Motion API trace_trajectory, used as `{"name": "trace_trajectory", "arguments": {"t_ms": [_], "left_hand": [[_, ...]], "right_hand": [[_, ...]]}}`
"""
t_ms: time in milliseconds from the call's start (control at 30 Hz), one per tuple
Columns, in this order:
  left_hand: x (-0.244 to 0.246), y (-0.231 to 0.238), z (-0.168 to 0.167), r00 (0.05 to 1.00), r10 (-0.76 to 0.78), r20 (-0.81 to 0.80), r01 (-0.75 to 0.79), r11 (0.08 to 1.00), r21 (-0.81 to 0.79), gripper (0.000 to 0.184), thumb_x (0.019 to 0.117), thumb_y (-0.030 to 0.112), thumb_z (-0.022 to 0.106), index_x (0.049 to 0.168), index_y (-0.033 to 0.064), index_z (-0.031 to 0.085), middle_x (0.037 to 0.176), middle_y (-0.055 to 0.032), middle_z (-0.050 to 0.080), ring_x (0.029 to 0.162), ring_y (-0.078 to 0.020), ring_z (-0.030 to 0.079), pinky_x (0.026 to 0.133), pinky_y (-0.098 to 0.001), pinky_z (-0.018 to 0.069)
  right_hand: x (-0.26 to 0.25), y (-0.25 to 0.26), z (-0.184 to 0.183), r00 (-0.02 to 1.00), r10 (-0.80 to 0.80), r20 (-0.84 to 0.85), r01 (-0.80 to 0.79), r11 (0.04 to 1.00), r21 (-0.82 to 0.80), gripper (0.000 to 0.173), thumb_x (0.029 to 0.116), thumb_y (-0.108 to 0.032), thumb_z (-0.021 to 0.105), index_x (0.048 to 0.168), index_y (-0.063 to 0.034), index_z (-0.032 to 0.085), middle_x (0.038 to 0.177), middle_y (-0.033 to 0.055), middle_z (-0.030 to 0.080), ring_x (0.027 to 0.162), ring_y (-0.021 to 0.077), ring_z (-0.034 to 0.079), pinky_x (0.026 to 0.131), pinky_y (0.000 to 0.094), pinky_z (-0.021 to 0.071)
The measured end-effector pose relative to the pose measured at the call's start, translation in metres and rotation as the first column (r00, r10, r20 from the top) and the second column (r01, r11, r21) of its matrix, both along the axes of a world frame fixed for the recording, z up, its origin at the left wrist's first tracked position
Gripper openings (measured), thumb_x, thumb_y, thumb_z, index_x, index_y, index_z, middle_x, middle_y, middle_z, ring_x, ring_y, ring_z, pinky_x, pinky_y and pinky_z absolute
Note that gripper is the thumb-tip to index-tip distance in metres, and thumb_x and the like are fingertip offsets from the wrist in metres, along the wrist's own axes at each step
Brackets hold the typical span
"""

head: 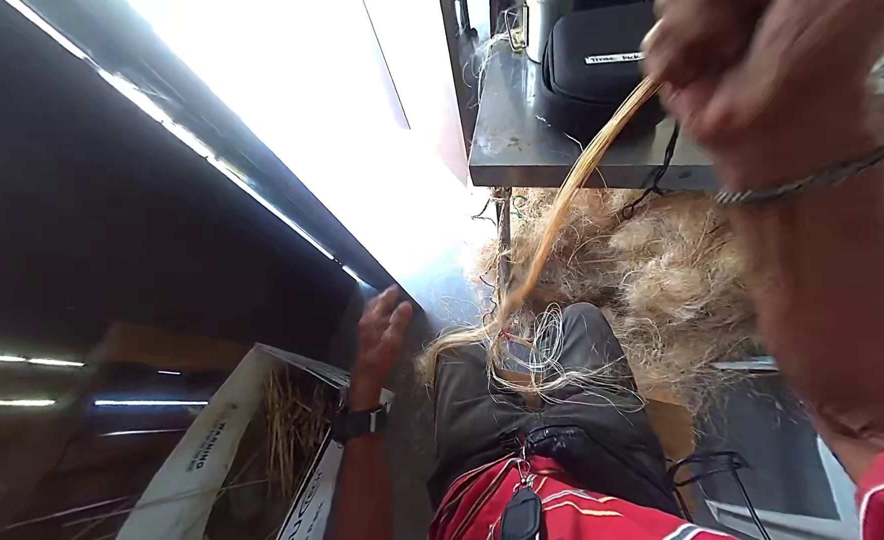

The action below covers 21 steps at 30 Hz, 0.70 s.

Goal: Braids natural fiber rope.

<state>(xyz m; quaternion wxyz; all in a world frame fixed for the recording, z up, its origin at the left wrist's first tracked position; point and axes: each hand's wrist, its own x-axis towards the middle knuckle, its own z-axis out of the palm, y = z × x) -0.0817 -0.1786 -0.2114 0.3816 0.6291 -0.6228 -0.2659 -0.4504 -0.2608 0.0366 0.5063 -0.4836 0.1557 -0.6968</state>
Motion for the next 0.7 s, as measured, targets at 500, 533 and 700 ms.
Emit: {"name": "trace_trajectory", "arguments": {"t_ms": [500,533,700], "left_hand": [[-0.103,0.005,0.011,0.991,-0.137,-0.008,0.119,0.89,-0.441,0.032,0.1064,0.015,0.044,0.089,0.0,0.067,0.067,0.0005,0.058,0.059,-0.0013,0.053,0.057,-0.019,0.048],[-0.091,0.007,-0.003,0.994,-0.104,0.038,0.111,0.901,-0.419,0.033,0.106,0.016,0.045,0.088,-0.0003,0.067,0.068,-0.0012,0.059,0.059,-0.0031,0.055,0.058,-0.0207,0.0493],[-0.051,0.022,-0.046,0.98,0.025,0.197,0.027,0.966,-0.256,0.037,0.1039,0.021,0.045,0.087,-0.003,0.067,0.067,-0.0092,0.061,0.059,-0.0169,0.06,0.058,-0.0369,0.0522]], "right_hand": [[0.023,-0.026,-0.029,0.99,0.039,-0.134,-0.027,0.996,0.09,0.04,0.1123,-0.026,0.033,0.075,-0.0174,0.046,0.05,-0.0069,0.035,0.039,0.0052,0.033,0.039,0.0208,0.0318],[0.013,-0.032,-0.03,0.994,0.008,-0.109,0.004,0.995,0.101,0.04,0.1122,-0.026,0.033,0.075,-0.0171,0.045,0.05,-0.0066,0.035,0.039,0.0053,0.033,0.038,0.0208,0.0324],[-0.02,-0.047,-0.037,0.99,-0.099,-0.097,0.115,0.978,0.173,0.039,0.1121,-0.027,0.036,0.075,-0.0163,0.045,0.049,-0.0065,0.033,0.038,0.0056,0.031,0.037,0.0211,0.0314]]}}
